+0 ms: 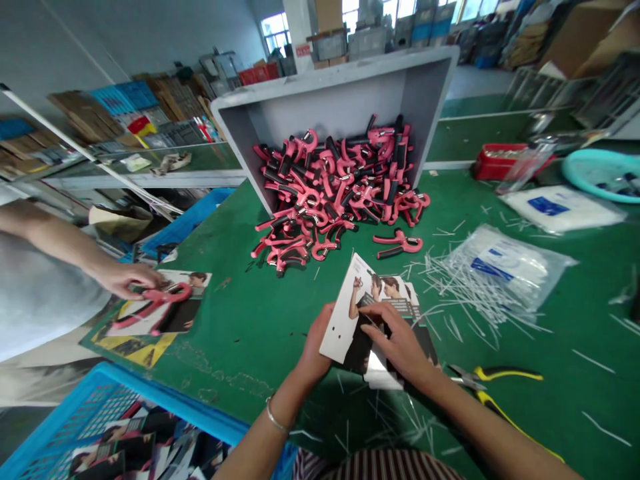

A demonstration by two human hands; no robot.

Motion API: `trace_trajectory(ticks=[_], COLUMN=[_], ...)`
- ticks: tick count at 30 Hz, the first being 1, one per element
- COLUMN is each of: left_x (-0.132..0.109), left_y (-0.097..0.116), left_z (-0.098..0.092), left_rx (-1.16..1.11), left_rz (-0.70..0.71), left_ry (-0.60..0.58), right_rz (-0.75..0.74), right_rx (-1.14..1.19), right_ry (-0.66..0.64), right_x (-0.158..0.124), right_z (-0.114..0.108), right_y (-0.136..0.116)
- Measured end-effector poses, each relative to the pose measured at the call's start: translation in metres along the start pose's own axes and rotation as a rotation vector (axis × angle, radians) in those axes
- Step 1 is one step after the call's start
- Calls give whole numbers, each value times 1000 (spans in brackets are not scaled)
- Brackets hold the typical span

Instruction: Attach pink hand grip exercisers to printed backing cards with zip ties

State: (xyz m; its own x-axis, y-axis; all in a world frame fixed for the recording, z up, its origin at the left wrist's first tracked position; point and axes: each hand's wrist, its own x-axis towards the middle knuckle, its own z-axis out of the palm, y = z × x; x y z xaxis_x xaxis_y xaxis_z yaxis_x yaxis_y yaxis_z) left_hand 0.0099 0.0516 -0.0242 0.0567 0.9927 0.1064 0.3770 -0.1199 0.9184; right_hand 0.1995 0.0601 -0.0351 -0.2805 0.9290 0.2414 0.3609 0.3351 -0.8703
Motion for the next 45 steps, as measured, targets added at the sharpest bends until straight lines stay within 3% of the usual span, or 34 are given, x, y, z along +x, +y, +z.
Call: trace_trajectory(ticks=[4, 8, 14, 19, 22, 26, 28, 33, 38, 45], left_x=[1, -5, -6, -3, -2, 1, 0, -10, -23, -30], left_y=[4, 4, 7, 22, 21, 14, 14, 15, 6, 13], left_z=[-2, 2, 17, 27, 36, 47, 51, 66, 81, 82], left_rx=[-118, -193, -149, -198, -243, -193, -195, -349, -439, -398], left_rz=[-4, -8, -42, 46, 45, -5, -27, -121, -248, -182], left_ry=[-148, -275, -173, -261, -235, -63, -12, -34, 71, 44], right_rz=[56, 7, 5, 55, 7, -43, -46, -9, 3, 13], right_rx=[75, 106, 59, -61, -112, -101, -73, 45, 130, 194], right_ry=[-80, -211, 5, 217, 103, -17, -6, 104, 120, 115], right_x=[-4, -18, -36, -32, -25, -24, -26, -32, -35, -36], right_z=[-13, -26, -23, -27, -37, -40, -37, -35, -38, -40], right_y=[-7, -12, 1, 16, 20, 17, 16, 14, 14, 15])
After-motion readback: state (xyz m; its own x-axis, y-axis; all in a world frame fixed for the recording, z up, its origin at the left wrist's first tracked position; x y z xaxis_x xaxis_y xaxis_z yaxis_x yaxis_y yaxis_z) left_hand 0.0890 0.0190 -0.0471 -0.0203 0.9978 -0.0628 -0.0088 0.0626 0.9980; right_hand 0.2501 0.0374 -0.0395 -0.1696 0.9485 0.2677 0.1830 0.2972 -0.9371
